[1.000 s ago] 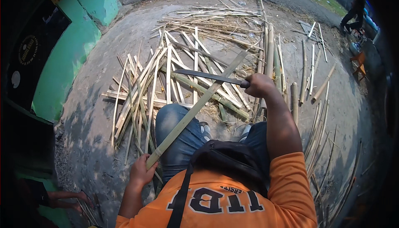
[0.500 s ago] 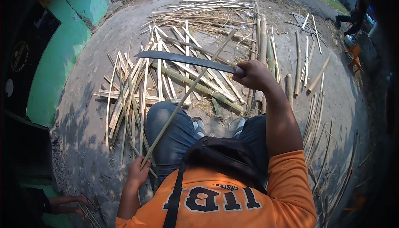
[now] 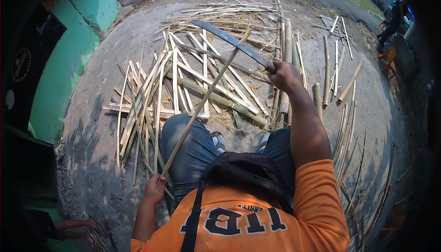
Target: The person shaves a long bamboo strip with a machete while sitting outdoors. They hold the bamboo strip by hand and scrape the blade along its length to smooth it, with many bamboo poles and shavings scattered on the ground around them.
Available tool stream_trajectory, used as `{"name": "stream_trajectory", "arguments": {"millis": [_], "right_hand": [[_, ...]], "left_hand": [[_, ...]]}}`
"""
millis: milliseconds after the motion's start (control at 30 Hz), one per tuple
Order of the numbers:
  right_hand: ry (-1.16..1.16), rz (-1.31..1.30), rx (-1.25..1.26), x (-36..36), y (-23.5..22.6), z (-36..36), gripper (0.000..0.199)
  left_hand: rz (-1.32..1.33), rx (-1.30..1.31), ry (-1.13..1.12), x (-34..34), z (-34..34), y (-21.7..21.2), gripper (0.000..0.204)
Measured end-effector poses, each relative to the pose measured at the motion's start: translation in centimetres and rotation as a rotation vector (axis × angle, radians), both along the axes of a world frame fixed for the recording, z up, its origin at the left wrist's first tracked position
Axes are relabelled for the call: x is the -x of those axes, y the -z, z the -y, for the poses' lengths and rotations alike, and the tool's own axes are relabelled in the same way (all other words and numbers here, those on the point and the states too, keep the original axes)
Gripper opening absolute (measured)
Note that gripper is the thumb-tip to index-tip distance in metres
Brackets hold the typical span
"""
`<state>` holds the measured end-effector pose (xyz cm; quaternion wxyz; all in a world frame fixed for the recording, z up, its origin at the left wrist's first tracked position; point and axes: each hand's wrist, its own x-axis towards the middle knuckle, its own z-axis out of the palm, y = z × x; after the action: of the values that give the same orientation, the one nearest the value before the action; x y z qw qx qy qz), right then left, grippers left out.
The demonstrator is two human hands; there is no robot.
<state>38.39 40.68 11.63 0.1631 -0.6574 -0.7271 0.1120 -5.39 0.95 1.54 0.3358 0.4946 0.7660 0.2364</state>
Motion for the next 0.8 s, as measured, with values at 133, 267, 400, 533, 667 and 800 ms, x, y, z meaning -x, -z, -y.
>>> {"name": "stream_trajectory", "arguments": {"millis": [133,267,400,533,667,800], "right_hand": [[-0.238,0.103,0.022,0.2,-0.2,0.7,0.018],[-0.465,0.106,0.035,-0.7,-1.1,1.9,0.015],[-0.047,-0.063,0.067,-4.1,1.4,-1.8,0.022],[0.035,-0.100,0.075,-3.2,1.9,-1.7,0.025],[-0.136,-0.160,0.095,-2.0,1.0,-0.8,0.021],[-0.357,0.020,0.033,1.3,-0.7,2.0,0.017]], "left_hand": [[-0.085,-0.028,0.003,0.1,0.0,0.1,0.076],[-0.113,-0.018,0.012,0.4,0.1,-0.5,0.077],[-0.126,-0.068,0.017,0.5,0.5,0.5,0.078],[-0.144,-0.051,0.009,0.3,0.2,-0.2,0.078],[-0.105,-0.050,0.025,0.6,0.3,1.0,0.077],[-0.100,-0.061,0.013,0.4,0.5,0.8,0.077]]}}
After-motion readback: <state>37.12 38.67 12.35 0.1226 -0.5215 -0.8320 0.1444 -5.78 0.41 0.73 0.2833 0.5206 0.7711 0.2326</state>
